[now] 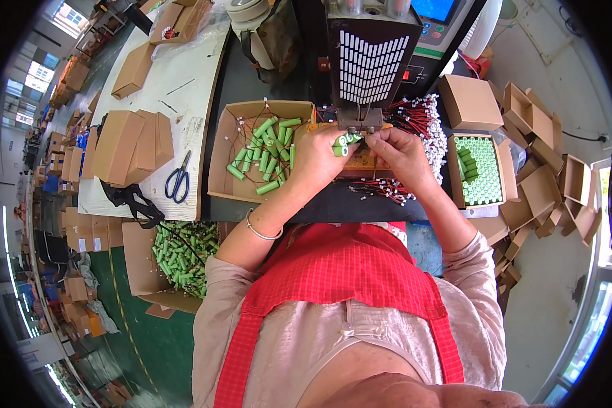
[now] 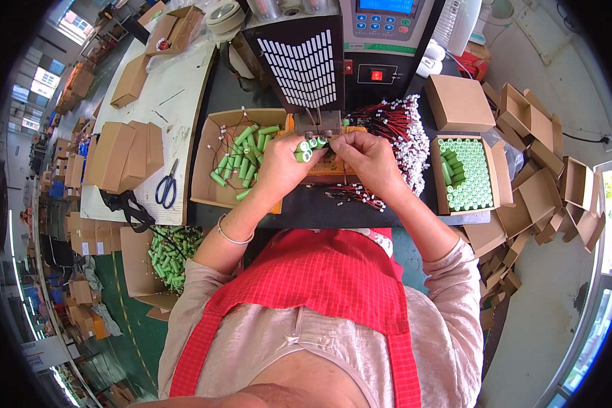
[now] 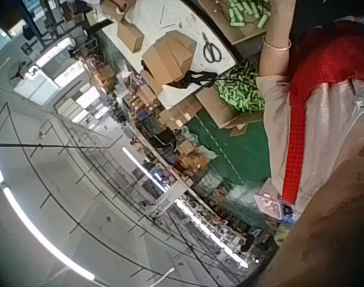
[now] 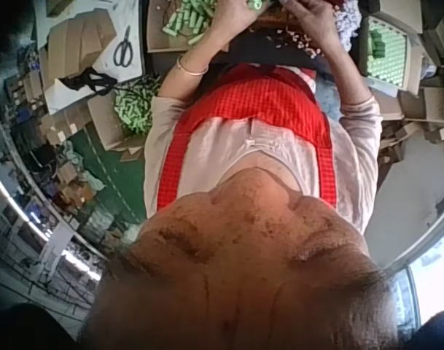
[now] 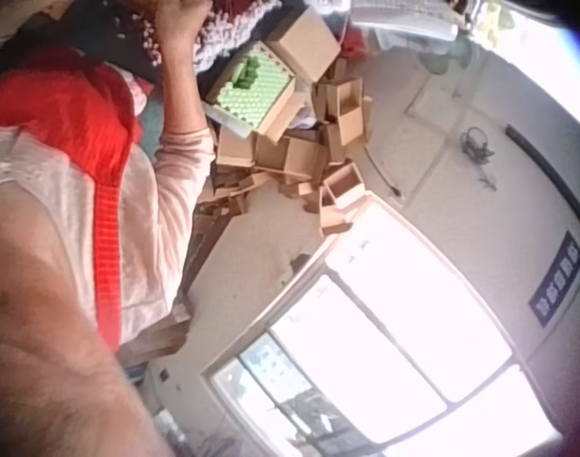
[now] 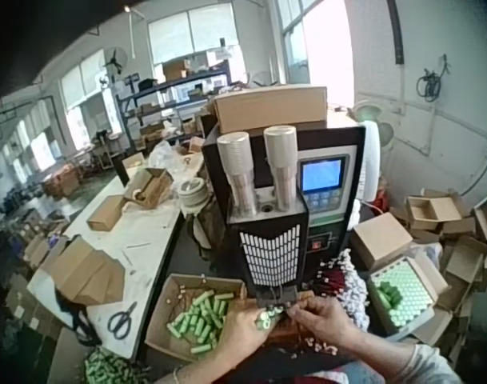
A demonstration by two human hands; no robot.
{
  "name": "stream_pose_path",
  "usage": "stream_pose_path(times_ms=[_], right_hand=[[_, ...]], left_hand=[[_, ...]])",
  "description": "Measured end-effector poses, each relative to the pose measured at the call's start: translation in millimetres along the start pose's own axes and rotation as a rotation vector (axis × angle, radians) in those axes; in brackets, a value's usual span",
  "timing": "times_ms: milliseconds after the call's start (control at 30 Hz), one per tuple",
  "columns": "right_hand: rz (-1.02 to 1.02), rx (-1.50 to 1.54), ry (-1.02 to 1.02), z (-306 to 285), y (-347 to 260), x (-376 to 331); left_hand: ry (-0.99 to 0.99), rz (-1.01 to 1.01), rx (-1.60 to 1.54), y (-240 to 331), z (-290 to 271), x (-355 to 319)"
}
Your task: The person places battery cells into a cardboard box and connects wire leads to battery packs using a welding machine.
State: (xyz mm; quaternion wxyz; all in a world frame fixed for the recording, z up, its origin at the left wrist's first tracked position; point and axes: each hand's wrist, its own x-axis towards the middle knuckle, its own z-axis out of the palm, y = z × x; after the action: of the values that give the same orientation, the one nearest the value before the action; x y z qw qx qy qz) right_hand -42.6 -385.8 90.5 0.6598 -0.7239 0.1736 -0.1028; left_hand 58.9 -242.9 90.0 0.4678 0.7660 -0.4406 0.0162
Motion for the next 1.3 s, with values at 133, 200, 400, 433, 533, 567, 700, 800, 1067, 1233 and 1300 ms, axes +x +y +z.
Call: stream_pose_path(times_ms=[133,200,400,433,533,567,700,800,1067,1233,1300], right_hand=[[-0.014,-0.011,0.002,-1.6,2.3,1.8],[0.047,-0.035,-0.045,-5.1,-10.7,-1.1],[-0.095,-0.205,-0.212,-24.0,-10.4,-19.5],[-0.215,-0.357,-0.178,-24.5,-11.7,-23.8],[-0.345,-0.357,-0.178,-23.5,-16.3,-30.2],[-0.426,-0.376,-0.201,-23.4,-16.4,-30.9],[-0.597,-0.377,-0.394,-16.2,-13.2,-32.5],[-0.725,-0.381,-0.438,-11.8,-9.4,-31.8],[-0.956,-0.641,0.224,9.8,14.4,-12.6],[-0.463,-0.307,0.291,24.0,23.0,-12.8],[-0.399,-0.285,0.281,24.9,20.9,-13.5]], left_hand=[[-0.013,-0.028,0.055,-2.5,1.7,0.8],[-0.004,-0.004,0.101,-0.3,-0.6,-0.2],[-0.158,-0.285,-0.065,3.7,-13.8,-7.2],[-0.160,-0.403,-0.265,1.9,-15.8,-9.6],[-0.337,-0.604,-0.771,0.3,-32.3,-11.1],[-0.409,-0.681,-1.077,-0.8,-36.0,-11.6],[-0.431,-0.827,-1.363,-13.6,-35.3,-18.2],[-0.378,-0.827,-1.312,-14.5,-34.6,-14.1],[-0.110,-0.520,-0.596,0.6,-11.7,-16.1],[-0.011,-0.202,-0.268,-3.5,-2.7,-14.7],[0.051,-0.110,-0.226,-5.4,0.3,-15.8]])
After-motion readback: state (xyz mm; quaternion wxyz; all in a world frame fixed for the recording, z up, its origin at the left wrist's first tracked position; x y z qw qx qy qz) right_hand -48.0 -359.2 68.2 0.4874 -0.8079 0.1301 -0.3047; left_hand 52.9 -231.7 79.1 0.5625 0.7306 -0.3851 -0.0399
